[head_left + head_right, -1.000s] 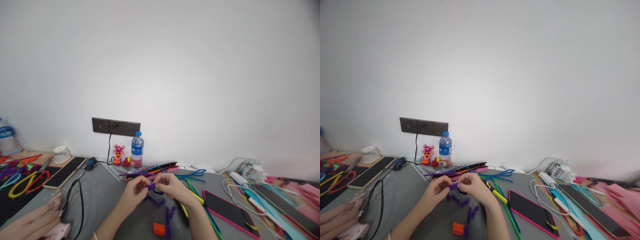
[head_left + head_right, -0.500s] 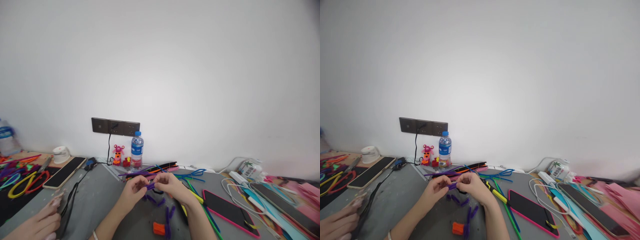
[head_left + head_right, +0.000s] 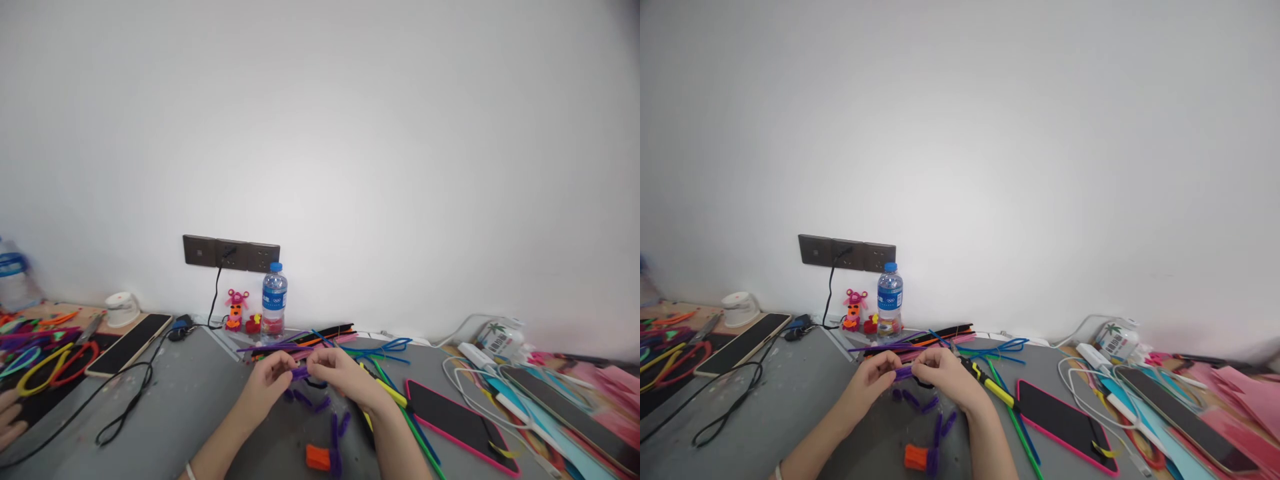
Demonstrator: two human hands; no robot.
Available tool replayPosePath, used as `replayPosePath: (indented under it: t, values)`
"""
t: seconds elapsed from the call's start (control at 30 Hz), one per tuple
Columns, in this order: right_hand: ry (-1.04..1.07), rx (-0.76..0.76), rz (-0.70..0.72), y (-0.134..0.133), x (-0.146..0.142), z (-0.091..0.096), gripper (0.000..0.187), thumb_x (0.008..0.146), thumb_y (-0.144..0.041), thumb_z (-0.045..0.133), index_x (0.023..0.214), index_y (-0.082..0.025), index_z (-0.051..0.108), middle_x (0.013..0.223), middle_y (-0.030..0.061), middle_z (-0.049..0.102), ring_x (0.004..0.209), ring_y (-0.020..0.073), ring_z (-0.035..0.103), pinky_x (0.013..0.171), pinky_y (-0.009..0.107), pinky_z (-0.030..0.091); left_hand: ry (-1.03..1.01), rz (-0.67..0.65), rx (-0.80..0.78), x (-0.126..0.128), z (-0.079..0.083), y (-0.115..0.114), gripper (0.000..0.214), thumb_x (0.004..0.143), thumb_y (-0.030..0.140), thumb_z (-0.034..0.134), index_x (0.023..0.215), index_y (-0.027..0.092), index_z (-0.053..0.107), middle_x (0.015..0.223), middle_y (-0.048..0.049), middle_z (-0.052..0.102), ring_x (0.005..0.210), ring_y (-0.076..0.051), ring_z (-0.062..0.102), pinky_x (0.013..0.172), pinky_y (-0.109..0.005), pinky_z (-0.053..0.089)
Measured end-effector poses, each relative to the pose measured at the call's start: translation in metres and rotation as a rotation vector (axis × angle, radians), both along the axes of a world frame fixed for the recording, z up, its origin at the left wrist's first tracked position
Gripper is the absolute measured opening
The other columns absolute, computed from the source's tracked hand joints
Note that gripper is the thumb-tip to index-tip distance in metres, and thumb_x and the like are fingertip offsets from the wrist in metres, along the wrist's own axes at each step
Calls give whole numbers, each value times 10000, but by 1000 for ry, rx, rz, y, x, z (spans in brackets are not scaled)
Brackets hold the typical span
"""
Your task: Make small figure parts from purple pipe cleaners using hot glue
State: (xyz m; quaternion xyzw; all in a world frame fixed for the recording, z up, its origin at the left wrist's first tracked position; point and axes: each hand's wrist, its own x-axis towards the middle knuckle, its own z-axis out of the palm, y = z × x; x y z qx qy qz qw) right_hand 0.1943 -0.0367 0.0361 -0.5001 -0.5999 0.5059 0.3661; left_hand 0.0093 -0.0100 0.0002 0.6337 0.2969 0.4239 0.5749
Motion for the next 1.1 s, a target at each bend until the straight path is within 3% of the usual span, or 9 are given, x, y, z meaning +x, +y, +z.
replayPosePath:
  t: [0.13, 0.27, 0.5, 0.77, 1.1]
  values:
    - [-27, 21, -25, -1, -2, 4, 214, 799, -358, 615, 716, -161, 619, 589, -28, 499, 554, 113, 414, 538, 240, 295, -7, 40, -48, 2, -4, 3, 138, 702, 286, 653, 745, 161, 613, 612, 41, 515, 578, -118, 457, 541, -220, 350]
    - [19, 210, -77, 0, -2, 6, 232, 838, -389, 612, 911, -170, 636, 766, 16, 606, 678, 148, 518, 611, 254, 379, -91, 69, -217, 2, -6, 4, 207, 706, 349, 669, 786, 167, 611, 607, 36, 560, 500, -94, 444, 480, -204, 340]
    - [-71, 414, -43, -2, -1, 6, 299, 792, -269, 684, 1080, -224, 615, 1035, 41, 645, 875, 189, 568, 791, 300, 439, -250, 28, -502, 2, 5, -1, 232, 669, 362, 696, 740, 185, 563, 575, 43, 574, 487, -79, 453, 450, -181, 323]
    - [-140, 447, -30, 1, -4, 2, 161, 803, -194, 662, 961, -220, 640, 917, 5, 629, 807, 161, 550, 733, 260, 423, -237, 15, -482, 2, 3, 1, 283, 653, 394, 727, 709, 174, 557, 548, 35, 592, 470, -70, 456, 462, -177, 317]
    - [-159, 441, -42, 1, -3, 2, 141, 801, -250, 660, 932, -203, 638, 884, 7, 627, 765, 160, 557, 707, 266, 423, -189, 1, -381, 2, 4, 1, 328, 687, 461, 735, 720, 170, 586, 557, 20, 625, 469, -75, 454, 482, -182, 324]
